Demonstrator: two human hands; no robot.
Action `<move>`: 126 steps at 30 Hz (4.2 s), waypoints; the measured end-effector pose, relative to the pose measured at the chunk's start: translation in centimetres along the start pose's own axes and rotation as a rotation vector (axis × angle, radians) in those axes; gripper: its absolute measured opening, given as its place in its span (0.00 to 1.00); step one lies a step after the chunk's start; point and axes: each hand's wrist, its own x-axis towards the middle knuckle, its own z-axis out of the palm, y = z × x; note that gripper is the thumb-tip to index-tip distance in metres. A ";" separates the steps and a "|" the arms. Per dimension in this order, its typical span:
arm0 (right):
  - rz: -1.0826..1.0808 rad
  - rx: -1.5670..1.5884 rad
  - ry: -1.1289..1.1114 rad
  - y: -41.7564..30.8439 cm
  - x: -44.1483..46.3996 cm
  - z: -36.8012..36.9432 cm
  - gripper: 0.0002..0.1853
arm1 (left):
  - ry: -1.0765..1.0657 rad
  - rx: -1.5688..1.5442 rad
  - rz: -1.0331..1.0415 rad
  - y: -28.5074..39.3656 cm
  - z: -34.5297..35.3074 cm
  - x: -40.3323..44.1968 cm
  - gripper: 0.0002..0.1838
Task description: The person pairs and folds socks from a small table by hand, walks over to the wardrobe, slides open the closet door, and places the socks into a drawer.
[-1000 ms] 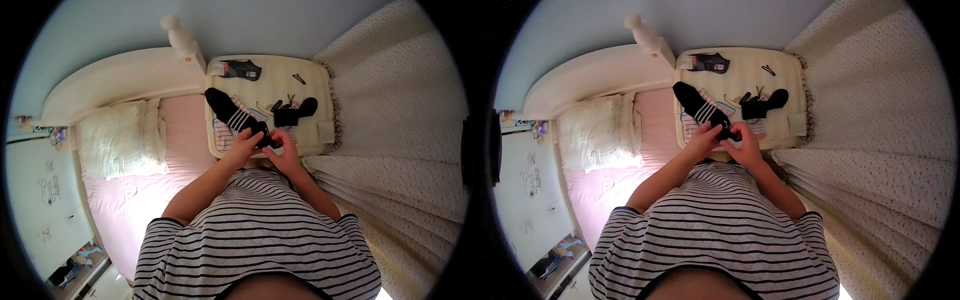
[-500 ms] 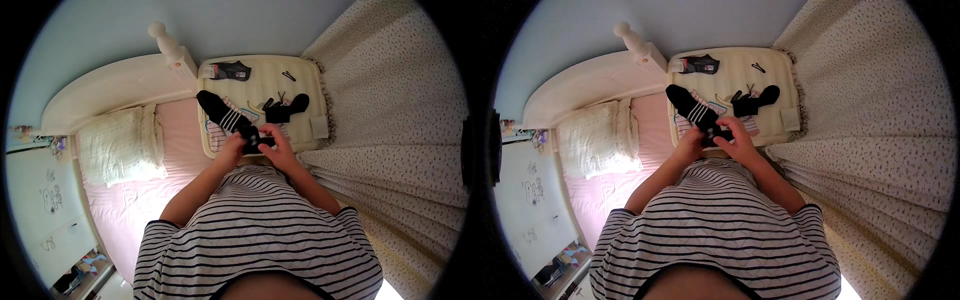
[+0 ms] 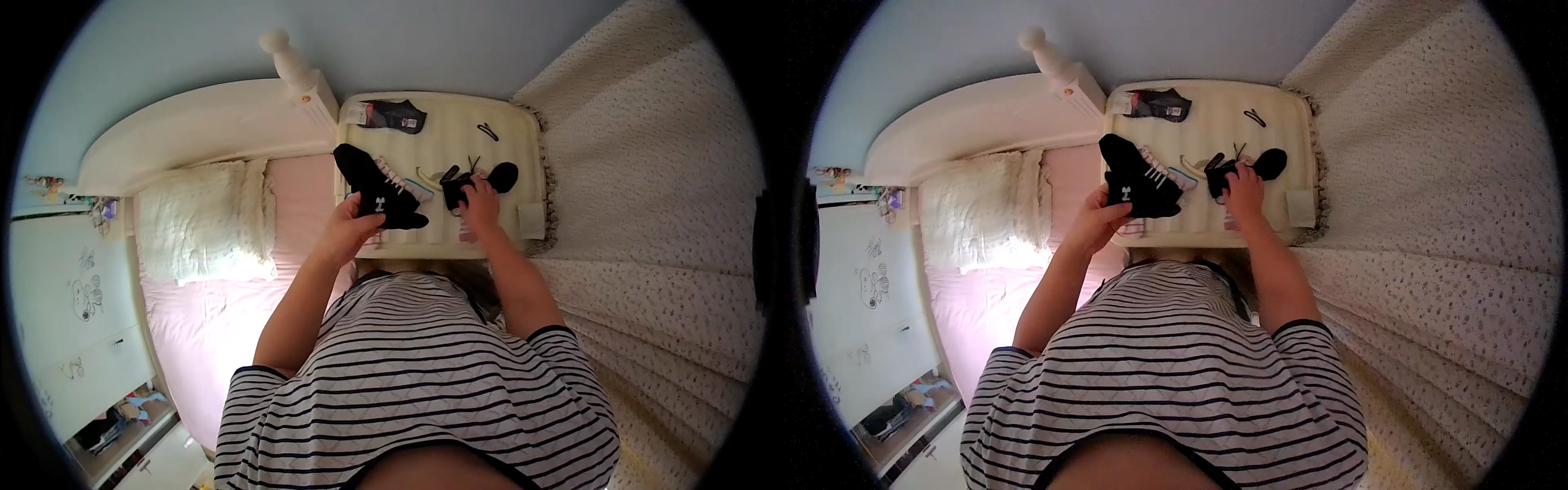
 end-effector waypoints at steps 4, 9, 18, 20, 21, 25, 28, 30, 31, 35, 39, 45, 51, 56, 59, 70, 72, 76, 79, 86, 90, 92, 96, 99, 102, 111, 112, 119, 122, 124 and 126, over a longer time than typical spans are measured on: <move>-0.083 0.046 -0.031 1.3 -0.3 -0.2 0.19 | 0.063 -0.181 0.009 0.6 -0.2 -0.1 0.11; -0.104 0.029 0.007 2.2 -0.6 -0.2 0.16 | 0.098 -0.229 0.117 0.9 0.3 0.8 0.10; 0.451 1.587 0.397 2.4 3.1 -10.3 0.12 | -0.106 -0.165 0.183 6.2 3.5 1.1 0.19; 0.401 1.870 0.348 2.3 4.1 -12.9 0.13 | -0.165 -0.142 0.180 7.1 3.6 1.8 0.19; 0.411 1.945 0.287 1.1 4.1 -14.9 0.14 | -0.183 -0.133 0.173 7.7 4.0 2.0 0.19; 0.307 1.947 0.068 -3.3 5.2 -20.0 0.16 | -0.255 -0.103 0.148 10.6 4.6 2.8 0.22; 0.118 1.766 -0.007 -6.6 6.4 -22.1 0.16 | -0.302 -0.085 0.158 13.0 4.5 3.6 0.24; -0.003 1.693 -0.018 -9.2 6.9 -24.3 0.14 | -0.381 -0.088 0.190 14.6 5.0 3.6 0.24; -0.055 1.681 -0.033 -10.6 7.0 -25.6 0.13 | -0.395 -0.082 0.195 15.5 5.1 3.5 0.25; -0.248 1.610 -0.071 -14.1 8.5 -29.6 0.11 | -0.428 -0.032 0.216 19.6 5.3 2.7 0.25; -0.376 1.452 0.009 -16.6 9.6 -32.9 0.09 | -0.447 0.054 0.309 23.6 5.9 1.1 0.23; -0.435 1.361 0.029 -18.5 10.3 -35.9 0.08 | -0.465 0.208 0.389 27.6 5.9 -0.7 0.25; -0.493 1.381 0.046 -19.6 10.3 -37.2 0.08 | -0.418 0.157 0.423 28.5 6.9 -2.1 0.22; -0.561 1.471 -0.093 -21.9 9.0 -38.4 0.09 | -0.326 0.090 0.400 28.4 7.8 -1.6 0.20; -0.574 1.465 -0.020 -23.2 9.3 -37.8 0.08 | -0.345 0.148 0.473 27.5 9.3 -1.6 0.22; -0.501 1.531 0.165 -23.2 11.0 -35.4 0.06 | -0.420 0.185 0.390 26.2 11.4 -2.8 0.27; -0.496 1.528 0.172 -23.3 10.8 -35.4 0.06 | -0.371 0.267 0.411 25.3 11.1 -2.0 0.28; -0.478 1.313 0.367 -22.3 11.5 -35.0 0.06 | -0.425 0.156 0.375 24.8 10.6 -1.2 0.27; -0.485 1.399 0.368 -22.1 11.1 -35.5 0.07 | -0.485 0.125 0.395 25.2 10.5 -1.3 0.26; -0.501 1.249 0.546 -22.1 11.8 -35.5 0.07 | -0.322 0.071 0.437 24.5 10.8 -0.1 0.23; -0.514 0.962 0.957 -21.7 9.9 -37.9 0.07 | -0.215 -0.059 0.518 25.8 9.3 -0.2 0.22; -0.631 0.718 1.104 -22.8 8.7 -37.9 0.08 | -0.326 -0.059 0.538 26.1 9.4 -0.3 0.23; -0.725 0.381 0.831 -26.4 7.4 -33.9 0.14 | -0.308 -0.176 0.502 25.1 11.7 -1.6 0.24; -0.729 0.435 0.858 -27.5 6.6 -31.9 0.19 | -0.329 0.014 0.613 25.1 11.6 -1.0 0.25; -0.862 0.551 0.745 -26.3 6.3 -32.3 0.18 | -0.429 0.092 0.590 26.0 10.6 -1.0 0.26; -0.633 0.485 0.909 -24.0 6.4 -33.5 0.12 | -0.423 -0.038 0.362 23.9 12.2 -2.6 0.22; -0.649 0.560 0.913 -23.7 6.6 -33.1 0.11 | -0.481 -0.057 0.381 23.7 12.0 -2.2 0.24; -0.508 1.535 0.478 -23.5 6.4 -34.6 0.08 | -0.384 0.145 0.734 23.3 13.1 -2.7 0.30; -0.482 1.478 0.539 -23.5 7.0 -33.2 0.12 | -0.594 0.017 0.647 21.8 14.8 -3.7 0.28; -0.503 1.401 0.598 -23.0 7.2 -32.4 0.15 | -0.490 0.285 0.747 20.5 15.1 -3.7 0.27; -0.417 1.557 0.534 -23.0 5.0 -33.3 0.15 | -0.442 0.371 0.714 20.4 15.1 -3.5 0.28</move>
